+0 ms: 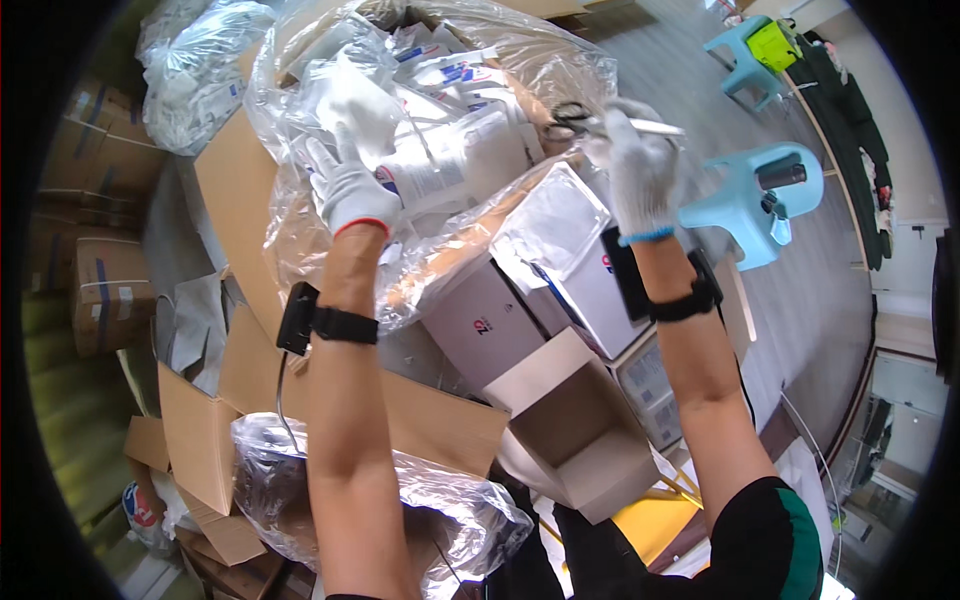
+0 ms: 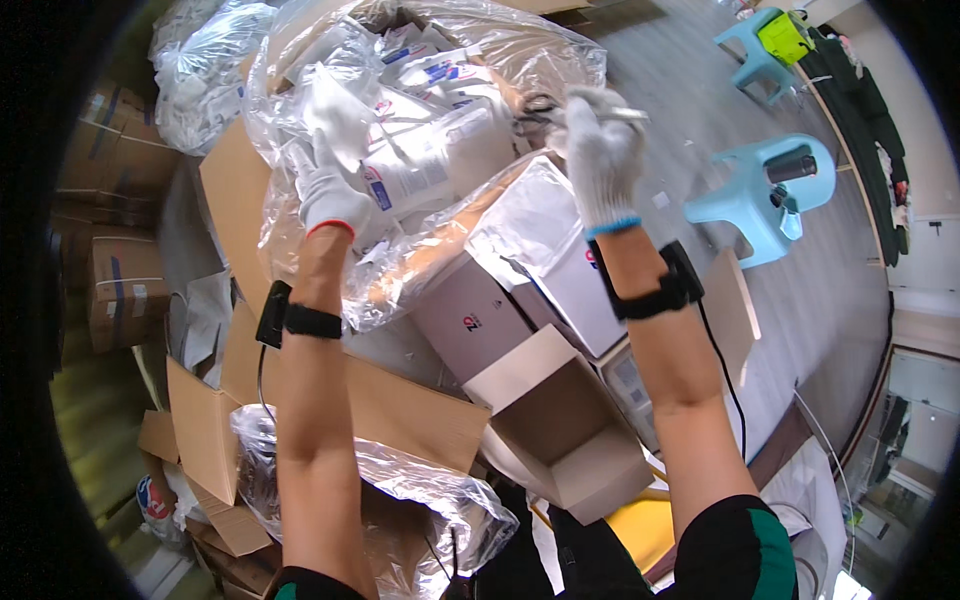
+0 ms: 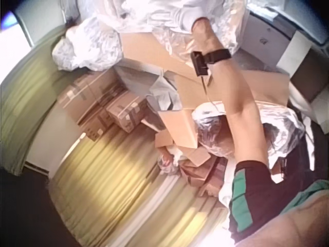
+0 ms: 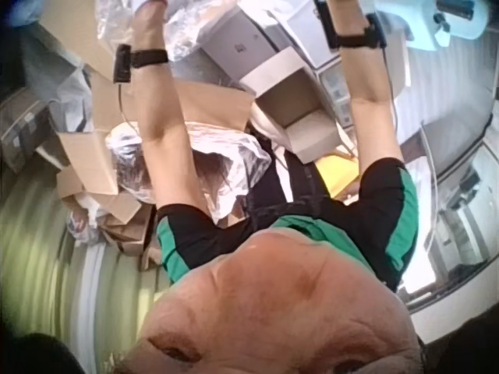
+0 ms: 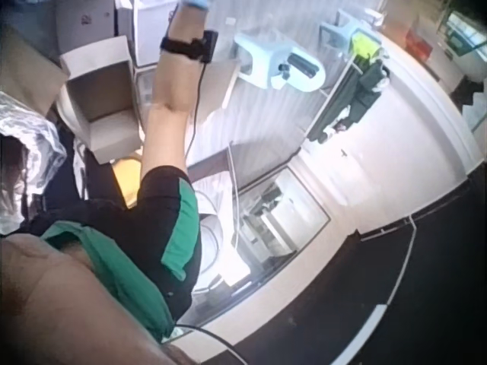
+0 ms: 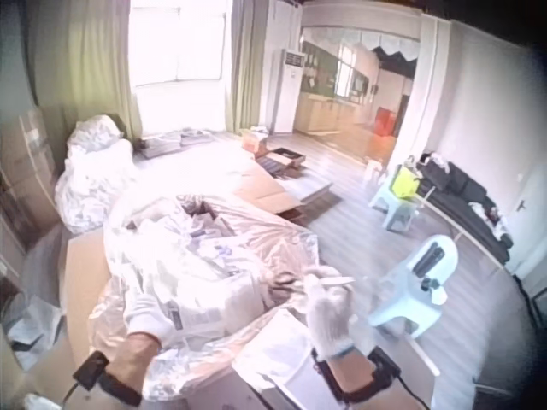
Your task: Sorting and organizing various medical supplies, such as face masks and packaged medical items, into boxes using scissors to open larger bags.
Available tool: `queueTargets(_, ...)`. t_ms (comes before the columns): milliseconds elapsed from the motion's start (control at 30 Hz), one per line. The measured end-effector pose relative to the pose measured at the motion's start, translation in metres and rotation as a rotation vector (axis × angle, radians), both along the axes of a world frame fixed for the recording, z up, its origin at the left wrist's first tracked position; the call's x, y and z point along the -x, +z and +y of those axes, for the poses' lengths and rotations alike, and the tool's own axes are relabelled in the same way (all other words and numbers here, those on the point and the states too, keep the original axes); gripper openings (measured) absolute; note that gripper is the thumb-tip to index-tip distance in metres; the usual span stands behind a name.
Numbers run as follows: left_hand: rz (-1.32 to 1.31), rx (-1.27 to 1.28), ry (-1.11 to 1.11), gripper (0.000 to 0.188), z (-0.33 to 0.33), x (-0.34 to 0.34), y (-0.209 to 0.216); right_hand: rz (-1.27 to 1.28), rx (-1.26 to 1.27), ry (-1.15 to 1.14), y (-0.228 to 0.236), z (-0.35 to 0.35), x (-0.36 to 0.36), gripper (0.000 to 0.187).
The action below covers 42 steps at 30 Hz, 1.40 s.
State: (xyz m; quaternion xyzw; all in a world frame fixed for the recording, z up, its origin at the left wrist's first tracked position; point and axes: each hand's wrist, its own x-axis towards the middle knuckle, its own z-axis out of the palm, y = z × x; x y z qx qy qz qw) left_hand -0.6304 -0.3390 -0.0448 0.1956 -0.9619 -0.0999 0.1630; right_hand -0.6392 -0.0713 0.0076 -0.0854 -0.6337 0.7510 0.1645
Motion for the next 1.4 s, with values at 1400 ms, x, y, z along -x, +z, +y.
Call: queueTargets(1400, -0.109, -0.221, 0.806, 0.042, -0.355, -0.032, -0.123, 0.124, -0.233, 0.395, -0.048, -0.101, -0.016, 0.016)
